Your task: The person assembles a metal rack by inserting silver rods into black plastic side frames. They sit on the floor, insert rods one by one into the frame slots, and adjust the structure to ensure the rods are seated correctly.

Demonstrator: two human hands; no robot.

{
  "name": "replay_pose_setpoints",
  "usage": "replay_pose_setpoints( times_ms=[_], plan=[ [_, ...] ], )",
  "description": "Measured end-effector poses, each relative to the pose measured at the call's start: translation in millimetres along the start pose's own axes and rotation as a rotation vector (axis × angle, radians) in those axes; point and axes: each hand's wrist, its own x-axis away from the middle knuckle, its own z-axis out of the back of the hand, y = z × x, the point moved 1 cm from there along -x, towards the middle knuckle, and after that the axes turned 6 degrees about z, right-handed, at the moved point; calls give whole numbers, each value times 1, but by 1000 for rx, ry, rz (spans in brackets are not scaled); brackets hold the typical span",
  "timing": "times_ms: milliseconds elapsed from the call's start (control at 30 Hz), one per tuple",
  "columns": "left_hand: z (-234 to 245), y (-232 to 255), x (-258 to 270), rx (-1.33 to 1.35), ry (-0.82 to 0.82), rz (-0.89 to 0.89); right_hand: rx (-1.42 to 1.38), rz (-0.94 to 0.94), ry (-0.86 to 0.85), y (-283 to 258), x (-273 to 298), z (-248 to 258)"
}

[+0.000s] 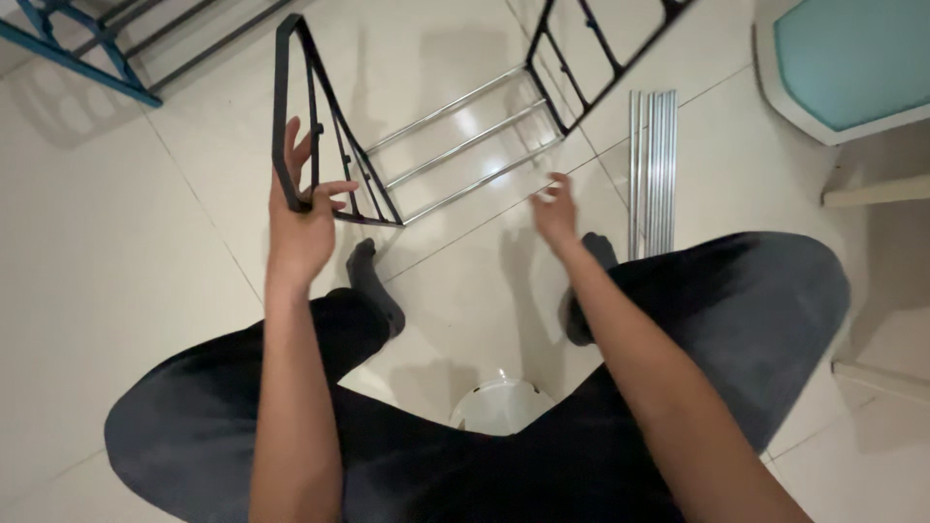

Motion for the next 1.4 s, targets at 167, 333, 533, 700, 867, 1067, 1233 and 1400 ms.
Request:
replay_pose_setpoints(
  times_ms=[167,333,533,700,867,1067,1233,1400],
  plan=[
    [22,1,-5,82,-146,7,-35,-46,401,47,-22,48],
    [29,0,-11,158,-194,30,-38,-40,286,44,-46,75],
    [19,-36,-20,234,69,-23,-210,298,152,18,-35,64],
    [-20,-100,-36,77,398,43,-42,334,187,-55,-2,84],
    [-30,-162,-43,-133,420,47,200,797,252,-143,32,123],
    [-56,-140,-37,-305,-12,490,359,1070,228,-226,78,157],
    [-103,-54,8,11,-581,357,583,1165,188,-256,129,107],
    [-110,-4,46,607,-623,191,503,1079,21,-278,163,75]
  ],
)
